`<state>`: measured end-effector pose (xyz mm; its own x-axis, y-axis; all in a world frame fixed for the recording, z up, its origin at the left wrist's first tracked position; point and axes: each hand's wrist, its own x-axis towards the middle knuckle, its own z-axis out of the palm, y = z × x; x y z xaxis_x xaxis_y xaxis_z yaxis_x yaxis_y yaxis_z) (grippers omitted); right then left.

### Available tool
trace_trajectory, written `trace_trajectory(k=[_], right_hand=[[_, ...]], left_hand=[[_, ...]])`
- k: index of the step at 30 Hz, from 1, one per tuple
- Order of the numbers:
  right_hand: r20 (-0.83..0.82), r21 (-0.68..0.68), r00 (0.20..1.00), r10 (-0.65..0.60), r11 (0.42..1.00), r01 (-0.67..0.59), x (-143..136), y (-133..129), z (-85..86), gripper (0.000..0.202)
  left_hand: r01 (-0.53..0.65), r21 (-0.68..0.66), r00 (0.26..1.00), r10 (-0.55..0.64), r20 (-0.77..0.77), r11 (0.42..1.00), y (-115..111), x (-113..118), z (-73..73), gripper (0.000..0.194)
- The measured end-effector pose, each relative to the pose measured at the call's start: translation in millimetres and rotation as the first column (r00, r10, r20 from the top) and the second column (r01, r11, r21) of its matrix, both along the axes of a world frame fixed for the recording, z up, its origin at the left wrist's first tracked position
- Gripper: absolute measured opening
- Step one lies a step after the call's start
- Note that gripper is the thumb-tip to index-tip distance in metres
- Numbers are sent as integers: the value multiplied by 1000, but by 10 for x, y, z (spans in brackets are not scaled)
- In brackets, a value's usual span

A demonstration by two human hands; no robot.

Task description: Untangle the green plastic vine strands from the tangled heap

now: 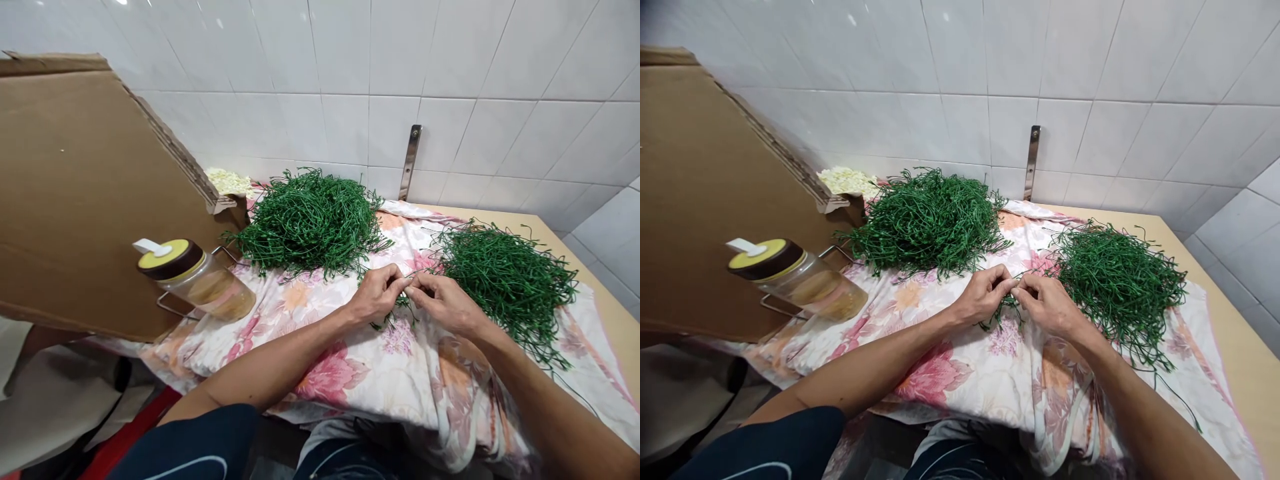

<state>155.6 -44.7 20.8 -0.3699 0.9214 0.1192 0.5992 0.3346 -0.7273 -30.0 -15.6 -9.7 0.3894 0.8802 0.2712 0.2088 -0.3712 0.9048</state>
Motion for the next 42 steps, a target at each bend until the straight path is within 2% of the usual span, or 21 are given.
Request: trace_trajectory(k=[3,5,9,11,13,15,18,22,26,29,33,42], right_hand=[[7,110,998,-69,992,67,-77,-43,-32,31],[27,179,997,-75,981,69,-168,-115,-31,29],[49,272,987,155,949,-162,-320,-277,73,23],[-14,238,988,152,960,-144,-295,-287,142,23],[-126,176,992,2,984,20,-196,-235,187,24],[-246,104,957,-151,978,181,-72,-157,198,26],[-300,47,924,-236,964,262,46,-74,168,28],[-173,119,960,-222,962,244,45,-49,105,26],[-74,160,976,-206,963,216,8,-53,63,34],[-29,161,981,-193,968,195,-22,-68,54,39],[54,141,991,-125,983,116,-60,-73,40,34],[-16,59,998,-66,996,66,-40,-4,-61,31]], left_hand=[[-6,-96,999,11,51,995,43,30,-8,30],[-26,-134,998,34,55,991,108,38,-38,30],[-165,-176,984,175,41,970,298,-3,-93,37],[-121,-190,985,142,100,974,366,-43,-76,41],[-68,-226,985,101,139,972,386,-79,-29,45],[-61,-268,981,107,163,962,366,-104,29,47],[-80,-296,971,142,195,952,304,-116,96,49],[-54,-313,970,125,210,948,219,-95,118,47],[-2,-339,967,87,238,941,145,-56,100,46],[30,-338,965,61,255,941,107,-41,89,45],[63,-307,967,18,253,950,89,-53,84,44],[47,-354,969,43,241,934,96,-64,123,42]])
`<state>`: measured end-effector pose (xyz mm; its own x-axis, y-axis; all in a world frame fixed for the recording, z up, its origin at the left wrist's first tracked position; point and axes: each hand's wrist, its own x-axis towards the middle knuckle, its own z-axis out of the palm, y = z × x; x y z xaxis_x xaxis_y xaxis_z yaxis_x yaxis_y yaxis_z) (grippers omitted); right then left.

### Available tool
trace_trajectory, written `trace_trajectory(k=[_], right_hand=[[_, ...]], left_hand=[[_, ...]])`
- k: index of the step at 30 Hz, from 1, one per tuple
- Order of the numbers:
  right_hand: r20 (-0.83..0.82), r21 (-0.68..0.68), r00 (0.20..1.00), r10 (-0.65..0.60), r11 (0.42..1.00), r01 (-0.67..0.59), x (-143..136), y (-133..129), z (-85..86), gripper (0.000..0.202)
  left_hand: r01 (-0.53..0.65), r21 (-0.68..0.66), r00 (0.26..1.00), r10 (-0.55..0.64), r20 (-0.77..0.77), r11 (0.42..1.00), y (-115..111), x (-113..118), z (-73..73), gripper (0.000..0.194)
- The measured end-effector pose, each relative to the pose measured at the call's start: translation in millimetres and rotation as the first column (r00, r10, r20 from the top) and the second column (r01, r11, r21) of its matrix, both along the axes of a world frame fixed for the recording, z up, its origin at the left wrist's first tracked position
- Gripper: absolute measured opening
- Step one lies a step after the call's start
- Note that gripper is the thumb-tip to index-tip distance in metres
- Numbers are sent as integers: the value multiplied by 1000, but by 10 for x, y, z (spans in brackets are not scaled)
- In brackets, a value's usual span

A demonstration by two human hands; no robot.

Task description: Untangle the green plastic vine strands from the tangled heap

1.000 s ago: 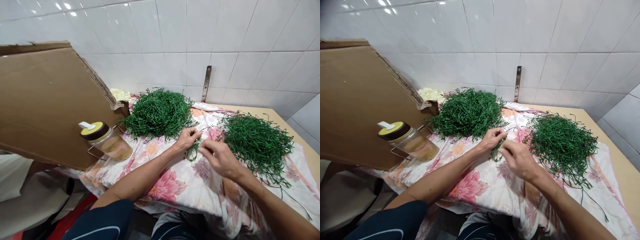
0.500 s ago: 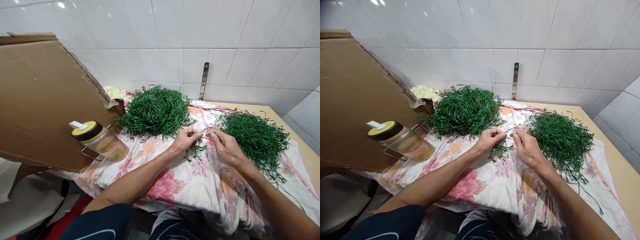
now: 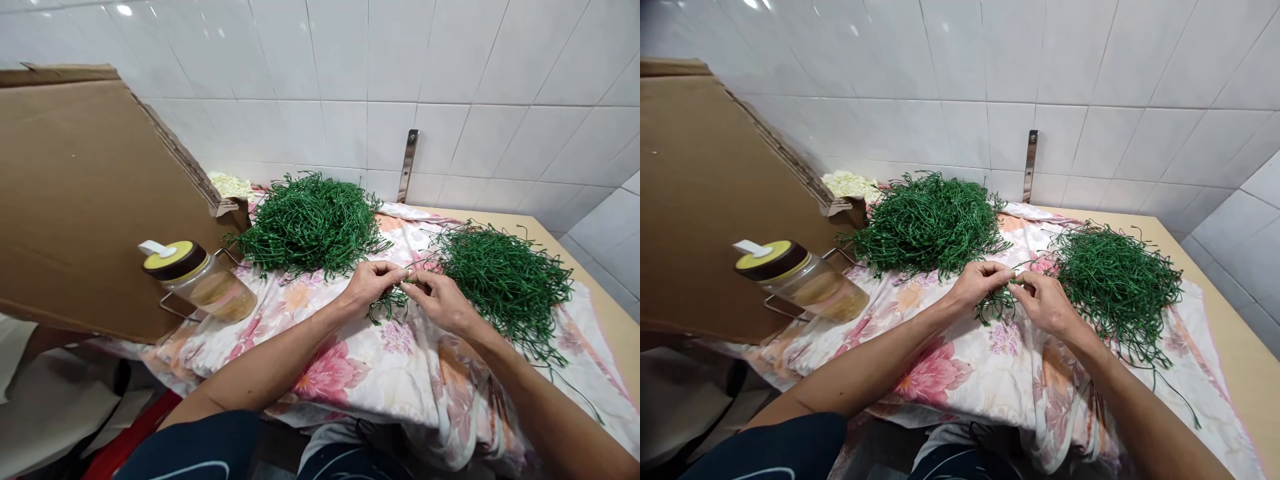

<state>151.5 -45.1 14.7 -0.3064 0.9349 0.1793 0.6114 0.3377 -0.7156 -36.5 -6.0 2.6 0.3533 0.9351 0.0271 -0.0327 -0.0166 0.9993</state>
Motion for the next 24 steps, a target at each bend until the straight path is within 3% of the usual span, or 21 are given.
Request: trace_trajectory(k=[9,15,19,22,24], right_hand=[[169,229,985,-29,973,-10,-97,-24,-95,23],[235,250,972,22,965,-83,-95,30,-191,15],[214,202,974,76,972,-120,-221,-97,-110,16],[153,197,954,257,938,-284,-327,-232,31,16],[48,212,959,281,935,-285,-309,-271,130,18]], left_hand=[[-26,16,1000,26,-6,1000,11,41,-123,43],[-62,85,996,68,-59,994,32,83,-199,33],[-86,137,989,101,-109,987,120,106,-270,28],[-168,143,974,187,-129,975,212,118,-267,32],[-162,116,983,171,-72,980,251,112,-231,35]])
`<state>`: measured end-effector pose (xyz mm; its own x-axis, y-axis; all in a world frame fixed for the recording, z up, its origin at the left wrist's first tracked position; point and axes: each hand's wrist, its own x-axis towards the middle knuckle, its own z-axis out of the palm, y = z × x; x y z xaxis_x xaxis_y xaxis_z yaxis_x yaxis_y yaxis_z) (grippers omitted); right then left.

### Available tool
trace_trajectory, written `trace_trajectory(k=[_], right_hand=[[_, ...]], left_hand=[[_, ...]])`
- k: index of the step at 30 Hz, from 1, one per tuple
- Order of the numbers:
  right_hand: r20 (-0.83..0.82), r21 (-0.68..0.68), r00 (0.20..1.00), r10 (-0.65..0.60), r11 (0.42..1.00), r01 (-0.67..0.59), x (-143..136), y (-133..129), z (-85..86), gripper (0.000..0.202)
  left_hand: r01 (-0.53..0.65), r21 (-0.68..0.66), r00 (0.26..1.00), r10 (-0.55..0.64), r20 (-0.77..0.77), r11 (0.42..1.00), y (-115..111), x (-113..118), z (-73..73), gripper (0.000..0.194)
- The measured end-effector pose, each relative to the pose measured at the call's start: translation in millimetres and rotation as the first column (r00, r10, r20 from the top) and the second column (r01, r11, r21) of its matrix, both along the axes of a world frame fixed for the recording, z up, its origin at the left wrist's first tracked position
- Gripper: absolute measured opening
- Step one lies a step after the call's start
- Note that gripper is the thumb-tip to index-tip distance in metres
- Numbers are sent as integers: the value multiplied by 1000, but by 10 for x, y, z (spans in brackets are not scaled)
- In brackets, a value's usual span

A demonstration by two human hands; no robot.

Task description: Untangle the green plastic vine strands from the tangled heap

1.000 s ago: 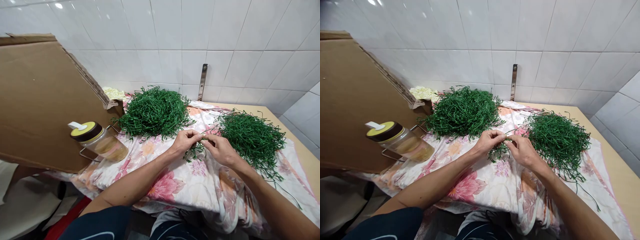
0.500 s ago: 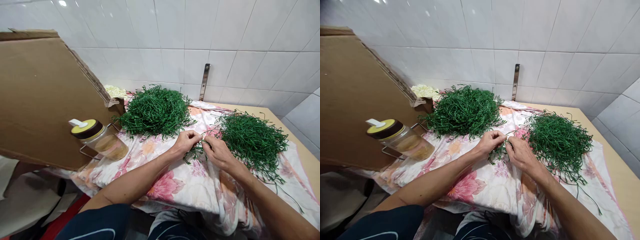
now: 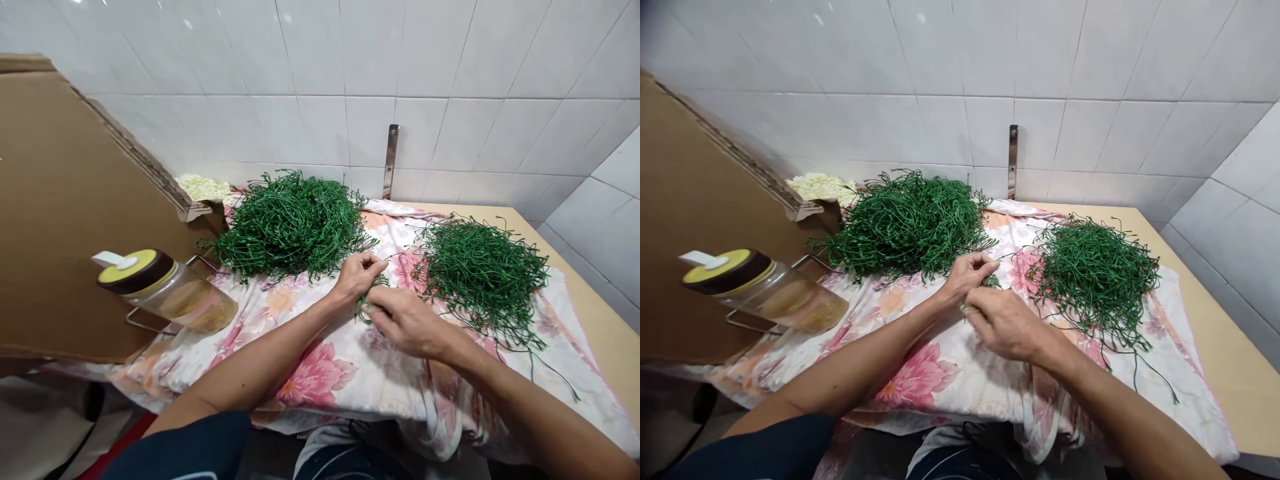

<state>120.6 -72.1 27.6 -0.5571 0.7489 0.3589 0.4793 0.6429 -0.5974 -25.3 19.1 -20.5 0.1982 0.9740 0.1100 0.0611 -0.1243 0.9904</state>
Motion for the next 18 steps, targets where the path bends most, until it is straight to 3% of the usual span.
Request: trace_trajectory(k=[3,5,9,18], right_hand=[[-182,18,970,-163,985,169,162,47,92,17],[-250,89,948,-197,970,225,279,111,101,13],[-288,175,944,-162,960,218,369,184,54,7],[-242,152,941,-237,948,278,301,140,53,17]], left_hand=[[41,-63,996,-35,85,997,10,-41,74,40],[26,-101,993,-14,116,995,-1,-81,115,42],[23,-113,984,-3,177,993,-22,-137,159,48],[109,-225,958,-42,282,968,-86,-156,276,53]])
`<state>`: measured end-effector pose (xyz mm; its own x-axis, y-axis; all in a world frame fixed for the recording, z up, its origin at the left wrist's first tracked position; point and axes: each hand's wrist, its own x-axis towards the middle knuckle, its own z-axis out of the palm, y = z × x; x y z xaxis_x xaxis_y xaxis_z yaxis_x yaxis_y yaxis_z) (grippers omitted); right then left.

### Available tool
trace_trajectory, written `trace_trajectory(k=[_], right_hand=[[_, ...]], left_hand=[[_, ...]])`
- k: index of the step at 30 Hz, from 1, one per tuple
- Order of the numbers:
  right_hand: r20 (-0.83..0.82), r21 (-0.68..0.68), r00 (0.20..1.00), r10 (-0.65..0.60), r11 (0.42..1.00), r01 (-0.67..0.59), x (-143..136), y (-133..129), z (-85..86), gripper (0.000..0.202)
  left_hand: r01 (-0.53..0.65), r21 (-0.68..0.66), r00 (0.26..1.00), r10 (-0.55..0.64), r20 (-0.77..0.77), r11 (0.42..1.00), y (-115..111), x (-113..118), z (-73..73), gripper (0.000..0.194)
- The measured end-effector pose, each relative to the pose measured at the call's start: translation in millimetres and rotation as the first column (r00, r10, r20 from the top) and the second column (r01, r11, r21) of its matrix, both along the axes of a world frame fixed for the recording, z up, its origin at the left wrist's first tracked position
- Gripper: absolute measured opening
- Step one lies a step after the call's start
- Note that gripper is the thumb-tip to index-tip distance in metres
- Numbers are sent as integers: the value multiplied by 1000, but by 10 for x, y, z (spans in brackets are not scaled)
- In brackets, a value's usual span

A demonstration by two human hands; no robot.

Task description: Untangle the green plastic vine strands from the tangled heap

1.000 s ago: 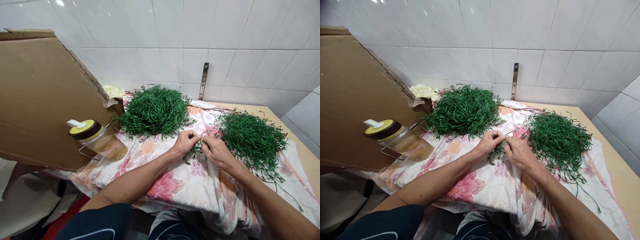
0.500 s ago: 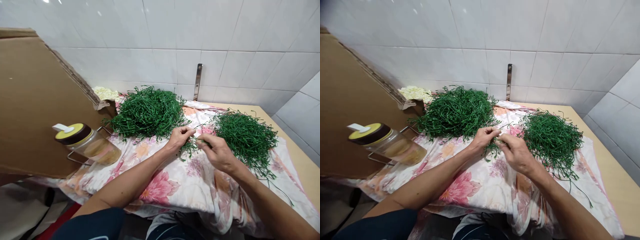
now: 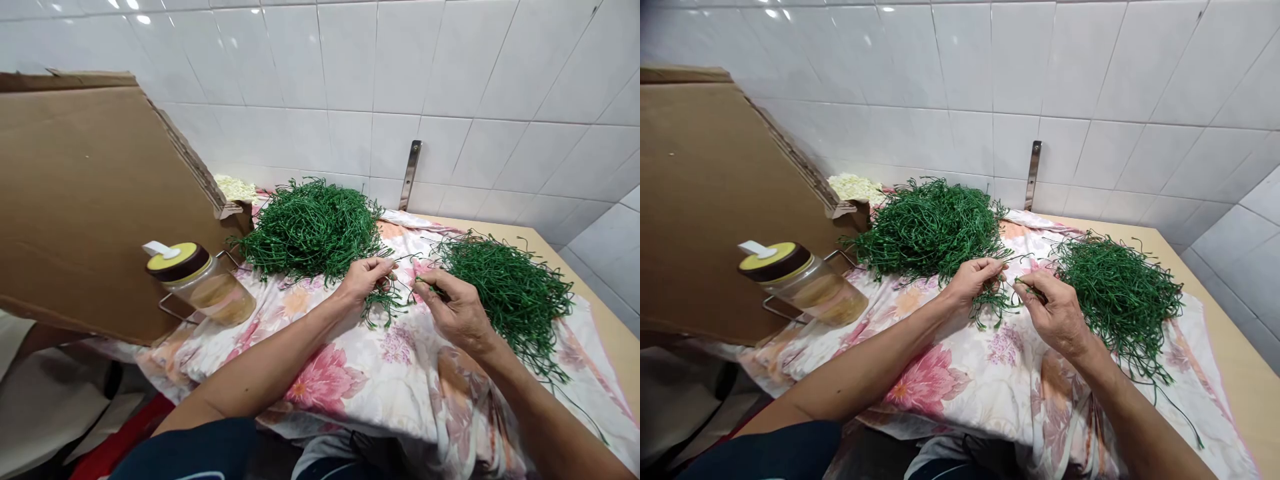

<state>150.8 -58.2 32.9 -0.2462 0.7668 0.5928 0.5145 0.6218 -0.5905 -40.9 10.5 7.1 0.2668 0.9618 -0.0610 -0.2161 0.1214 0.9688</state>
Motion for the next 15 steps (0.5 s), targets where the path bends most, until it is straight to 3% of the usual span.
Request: trace_trajectory(k=[3,6,8,10,13,15], right_hand=[[61,-7,993,-103,995,104,102,23,88,23],[159,80,908,-389,921,381,427,103,216,26],[196,244,716,-670,740,626,747,179,277,26],[237,304,530,-814,580,755,1072,252,295,28],[350,350,444,-825,555,755,1394,316,275,45],[312,403,435,-845,532,745,1412,309,284,52]], left_hand=[[34,-30,998,-32,46,999,-22,-7,28,52],[50,-45,996,-47,76,998,-39,-1,23,53],[41,-50,996,-37,76,998,-44,8,7,53],[31,-62,998,-27,64,998,-43,16,-15,52],[20,-64,998,-16,60,998,-32,25,-54,53],[16,-48,998,-13,65,999,-25,28,-75,53]])
